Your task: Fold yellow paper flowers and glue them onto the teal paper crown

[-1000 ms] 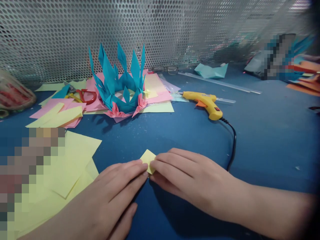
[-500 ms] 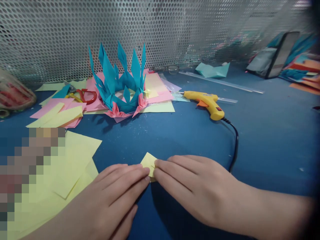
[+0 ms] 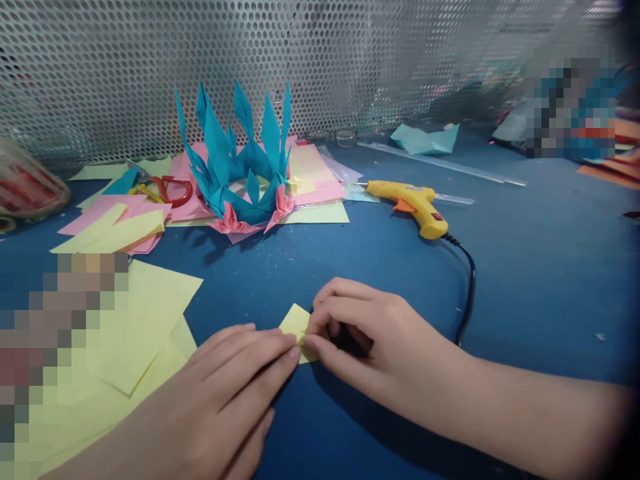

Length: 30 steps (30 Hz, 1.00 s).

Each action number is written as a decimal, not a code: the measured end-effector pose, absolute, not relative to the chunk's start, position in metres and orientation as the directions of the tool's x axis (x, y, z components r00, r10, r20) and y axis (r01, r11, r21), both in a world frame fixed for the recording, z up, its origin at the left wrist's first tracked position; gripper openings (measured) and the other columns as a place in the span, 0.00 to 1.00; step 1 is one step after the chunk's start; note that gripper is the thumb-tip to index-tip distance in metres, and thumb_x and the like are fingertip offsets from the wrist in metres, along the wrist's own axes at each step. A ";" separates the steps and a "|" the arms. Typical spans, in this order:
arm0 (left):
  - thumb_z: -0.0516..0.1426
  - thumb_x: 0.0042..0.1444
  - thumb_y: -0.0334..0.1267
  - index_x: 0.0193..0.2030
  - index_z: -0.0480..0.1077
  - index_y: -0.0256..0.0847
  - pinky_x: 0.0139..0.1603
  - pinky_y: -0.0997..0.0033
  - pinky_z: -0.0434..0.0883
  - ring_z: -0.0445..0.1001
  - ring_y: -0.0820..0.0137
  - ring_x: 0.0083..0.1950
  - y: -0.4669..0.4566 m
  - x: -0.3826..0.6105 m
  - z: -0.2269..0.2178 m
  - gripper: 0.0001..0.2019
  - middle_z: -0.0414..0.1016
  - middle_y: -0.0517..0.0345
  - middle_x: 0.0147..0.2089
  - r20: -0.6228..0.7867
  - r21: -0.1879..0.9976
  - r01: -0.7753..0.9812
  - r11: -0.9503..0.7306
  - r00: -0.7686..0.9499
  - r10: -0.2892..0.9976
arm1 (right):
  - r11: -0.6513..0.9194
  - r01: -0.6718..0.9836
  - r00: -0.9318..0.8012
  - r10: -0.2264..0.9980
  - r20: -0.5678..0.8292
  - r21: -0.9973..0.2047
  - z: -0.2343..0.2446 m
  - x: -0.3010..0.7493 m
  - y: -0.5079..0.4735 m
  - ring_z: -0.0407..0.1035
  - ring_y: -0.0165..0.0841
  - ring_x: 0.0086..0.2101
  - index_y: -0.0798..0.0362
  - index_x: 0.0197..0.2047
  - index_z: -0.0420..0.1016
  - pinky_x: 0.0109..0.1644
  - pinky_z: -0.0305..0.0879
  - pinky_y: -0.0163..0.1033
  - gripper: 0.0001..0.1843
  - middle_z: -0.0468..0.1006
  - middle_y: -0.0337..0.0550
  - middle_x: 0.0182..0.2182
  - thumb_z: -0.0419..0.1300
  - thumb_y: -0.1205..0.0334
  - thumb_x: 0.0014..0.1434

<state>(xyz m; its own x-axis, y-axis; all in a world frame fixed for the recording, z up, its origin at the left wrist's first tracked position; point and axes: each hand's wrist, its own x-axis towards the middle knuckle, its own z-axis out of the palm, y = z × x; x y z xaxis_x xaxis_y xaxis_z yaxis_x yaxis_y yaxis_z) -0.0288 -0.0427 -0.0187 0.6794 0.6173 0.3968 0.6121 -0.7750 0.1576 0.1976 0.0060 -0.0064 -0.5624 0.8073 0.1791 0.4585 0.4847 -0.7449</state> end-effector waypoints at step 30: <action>0.47 0.62 0.23 0.60 0.72 0.37 0.76 0.65 0.48 0.68 0.71 0.65 -0.041 -0.031 -0.023 0.23 0.77 0.62 0.61 0.381 0.027 0.533 -0.846 0.776 0.502 | 0.829 0.460 -0.746 0.555 0.369 -0.318 -0.008 0.199 -0.002 0.68 0.37 0.33 0.61 0.34 0.79 0.35 0.74 0.41 0.14 0.77 0.50 0.33 0.53 0.74 0.66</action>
<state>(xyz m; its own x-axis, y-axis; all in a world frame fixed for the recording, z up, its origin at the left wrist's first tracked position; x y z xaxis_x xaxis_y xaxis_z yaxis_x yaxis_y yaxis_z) -0.0307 -0.0406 -0.0226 0.7764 0.5018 0.3813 0.5331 -0.8456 0.0272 0.1992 -0.0024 -0.0079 -0.7455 0.5551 0.3689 0.4597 0.8290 -0.3184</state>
